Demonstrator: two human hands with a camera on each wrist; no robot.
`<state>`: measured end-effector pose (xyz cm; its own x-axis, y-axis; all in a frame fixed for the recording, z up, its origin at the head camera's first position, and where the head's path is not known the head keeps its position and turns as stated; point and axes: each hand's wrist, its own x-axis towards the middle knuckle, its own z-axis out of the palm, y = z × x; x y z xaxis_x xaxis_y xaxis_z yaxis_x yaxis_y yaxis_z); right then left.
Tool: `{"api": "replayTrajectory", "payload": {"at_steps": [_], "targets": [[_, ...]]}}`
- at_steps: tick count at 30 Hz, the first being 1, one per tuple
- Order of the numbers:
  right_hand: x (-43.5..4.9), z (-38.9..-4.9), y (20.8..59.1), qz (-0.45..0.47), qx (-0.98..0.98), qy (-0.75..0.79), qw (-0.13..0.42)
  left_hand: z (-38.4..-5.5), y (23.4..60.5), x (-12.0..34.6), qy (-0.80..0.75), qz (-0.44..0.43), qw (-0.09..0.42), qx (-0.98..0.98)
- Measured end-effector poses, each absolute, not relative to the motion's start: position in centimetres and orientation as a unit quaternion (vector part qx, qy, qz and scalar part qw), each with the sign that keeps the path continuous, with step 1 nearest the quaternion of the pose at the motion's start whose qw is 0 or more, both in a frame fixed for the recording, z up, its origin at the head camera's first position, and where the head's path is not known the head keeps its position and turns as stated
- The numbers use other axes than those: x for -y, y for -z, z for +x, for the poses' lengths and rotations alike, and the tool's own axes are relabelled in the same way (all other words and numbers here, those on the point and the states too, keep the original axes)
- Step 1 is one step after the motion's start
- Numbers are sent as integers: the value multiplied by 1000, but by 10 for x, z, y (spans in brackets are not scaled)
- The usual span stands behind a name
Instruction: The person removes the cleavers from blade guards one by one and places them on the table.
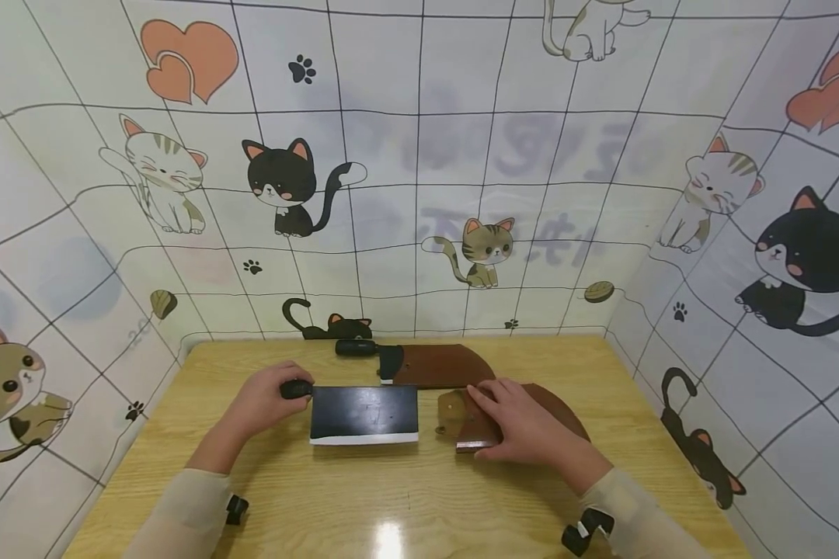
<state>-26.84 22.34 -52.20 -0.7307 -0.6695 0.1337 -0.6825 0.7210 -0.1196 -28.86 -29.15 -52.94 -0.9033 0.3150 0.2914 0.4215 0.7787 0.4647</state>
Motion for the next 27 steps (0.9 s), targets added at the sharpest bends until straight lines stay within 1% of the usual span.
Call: {"api": "replayTrajectory", "payload": {"at_steps": [3,10,15,20,27], "targets": [[-226,-269,525,372,923,-85,45,-288,529,294,270,-201,99,937],[-229,-270,529,366,924,-102,29,-289,533,300,279,-216,100,930],[-231,-271,533,362,926,-110,24,-292,539,305,282,-214,84,931],[-233,-274,538,356,926,-126,9,-295,545,309,281,-209,72,934],[-235,-278,548,359,922,-148,-17,-298,549,312,293,-192,31,936]]}}
